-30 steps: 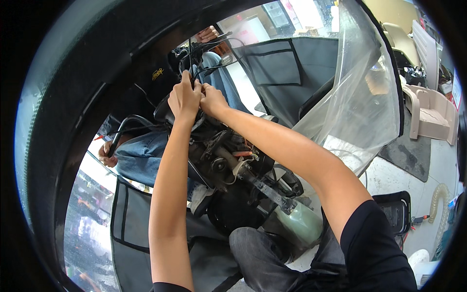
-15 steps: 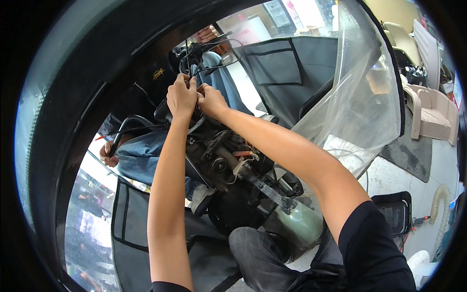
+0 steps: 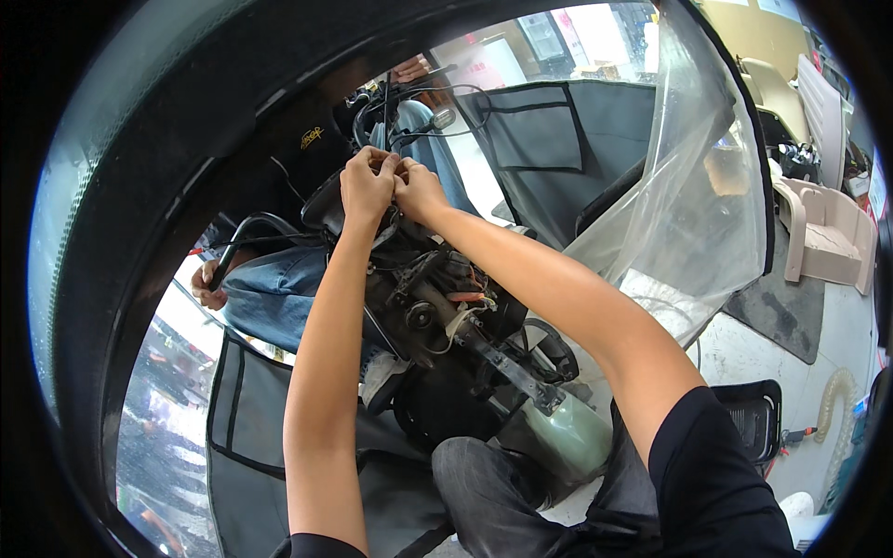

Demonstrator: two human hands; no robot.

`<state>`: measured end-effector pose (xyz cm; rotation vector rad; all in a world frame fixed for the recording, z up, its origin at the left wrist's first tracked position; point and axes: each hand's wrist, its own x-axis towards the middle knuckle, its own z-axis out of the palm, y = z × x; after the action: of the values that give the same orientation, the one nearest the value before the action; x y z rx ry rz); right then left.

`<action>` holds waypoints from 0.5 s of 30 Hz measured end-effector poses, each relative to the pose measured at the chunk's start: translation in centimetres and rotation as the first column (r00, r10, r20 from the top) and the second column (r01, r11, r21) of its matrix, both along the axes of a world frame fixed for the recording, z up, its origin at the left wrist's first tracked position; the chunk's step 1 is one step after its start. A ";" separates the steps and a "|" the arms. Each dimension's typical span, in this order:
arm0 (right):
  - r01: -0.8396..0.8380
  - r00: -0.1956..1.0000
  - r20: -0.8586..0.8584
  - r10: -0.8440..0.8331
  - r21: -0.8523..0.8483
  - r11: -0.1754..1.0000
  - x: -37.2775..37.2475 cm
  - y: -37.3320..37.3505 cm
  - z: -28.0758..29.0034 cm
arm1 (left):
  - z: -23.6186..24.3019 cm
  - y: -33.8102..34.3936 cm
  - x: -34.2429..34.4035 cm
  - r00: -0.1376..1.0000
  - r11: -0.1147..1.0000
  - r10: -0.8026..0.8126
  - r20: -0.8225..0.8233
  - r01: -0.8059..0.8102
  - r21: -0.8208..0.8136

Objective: The person repairs a scooter's electrical system by connecting wires and securing components under the handlebars. They use a power drill to fasten parts and work alongside another person who holds the scooter steady.

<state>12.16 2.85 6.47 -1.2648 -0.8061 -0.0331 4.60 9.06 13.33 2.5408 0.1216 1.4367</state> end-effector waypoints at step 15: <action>0.018 0.999 0.049 -0.016 -0.040 0.999 -1.0 -0.9 0.5 | 0.8 -0.5 0.7 0.962 0.964 0.263 0.073 -0.266 0.032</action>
<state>11.17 1.92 6.96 -1.3135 -0.8414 -0.0618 5.34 8.59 14.16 2.5826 0.4401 1.6338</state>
